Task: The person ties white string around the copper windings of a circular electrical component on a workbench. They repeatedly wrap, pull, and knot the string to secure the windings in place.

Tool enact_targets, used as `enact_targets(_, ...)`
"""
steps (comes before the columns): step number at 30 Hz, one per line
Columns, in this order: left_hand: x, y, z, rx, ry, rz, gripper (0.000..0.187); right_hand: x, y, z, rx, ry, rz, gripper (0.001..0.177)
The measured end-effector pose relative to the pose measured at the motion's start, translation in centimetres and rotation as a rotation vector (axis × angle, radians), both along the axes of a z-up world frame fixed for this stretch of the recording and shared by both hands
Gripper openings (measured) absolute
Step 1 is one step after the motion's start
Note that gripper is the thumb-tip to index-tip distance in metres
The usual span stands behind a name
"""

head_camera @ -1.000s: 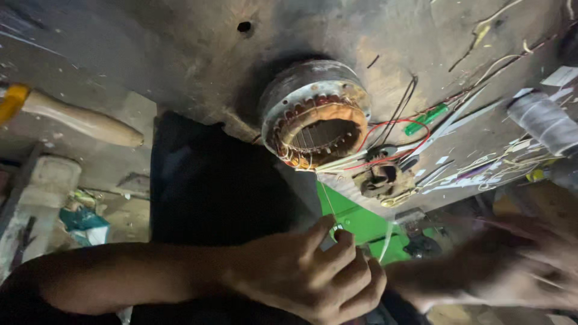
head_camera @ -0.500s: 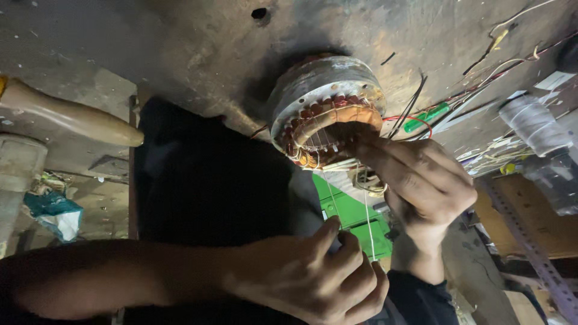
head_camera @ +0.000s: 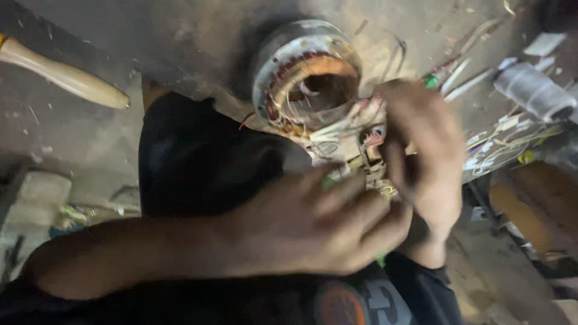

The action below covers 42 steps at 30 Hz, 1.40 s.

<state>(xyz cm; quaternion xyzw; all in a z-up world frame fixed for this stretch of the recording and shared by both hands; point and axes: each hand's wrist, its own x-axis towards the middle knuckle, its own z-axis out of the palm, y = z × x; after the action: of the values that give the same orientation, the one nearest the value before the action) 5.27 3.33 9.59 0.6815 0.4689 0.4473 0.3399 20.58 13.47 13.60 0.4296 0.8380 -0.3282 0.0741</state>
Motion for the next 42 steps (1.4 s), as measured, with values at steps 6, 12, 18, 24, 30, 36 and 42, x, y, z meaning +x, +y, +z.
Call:
enact_targets(6, -1.1, 4.0, -2.8, 0.066, 0.044, 0.108, 0.016, 4.4, -4.4, -0.8, 0.125, 0.167, -0.197, 0.016)
enact_targets(12, -1.3, 2.9, -2.7, 0.158, 0.133, 0.135, 0.015, 3.9, -5.5, -5.9, 0.218, 0.300, -0.035, 0.018)
enact_targets(18, -1.0, -2.5, -1.7, -0.208, 0.166, 0.233, 0.029, 4.1, -3.5, -8.2, 0.161, 0.352, 0.030, 0.019)
enact_targets(24, 1.9, -6.1, -5.9, -0.284, 0.116, 0.319, 0.036, 3.3, -2.2, -8.6, 0.174, 0.352, 0.116, 0.014)
enact_targets(30, 2.2, -6.2, -6.9, -0.273, 0.049, 0.354, 0.031, 3.2, -1.7, -7.2, 0.158, 0.328, 0.133, 0.013)
enact_targets(36, 2.0, -6.4, -8.0, -0.212, 0.048, 0.335, 0.030, 3.0, -1.9, -7.0, 0.163, 0.312, 0.157, 0.012)
enact_targets(42, 2.0, -6.6, -8.3, -0.223, 0.028, 0.341, 0.027, 4.7, -2.7, -4.8, 0.268, 0.234, 0.231, 0.018)
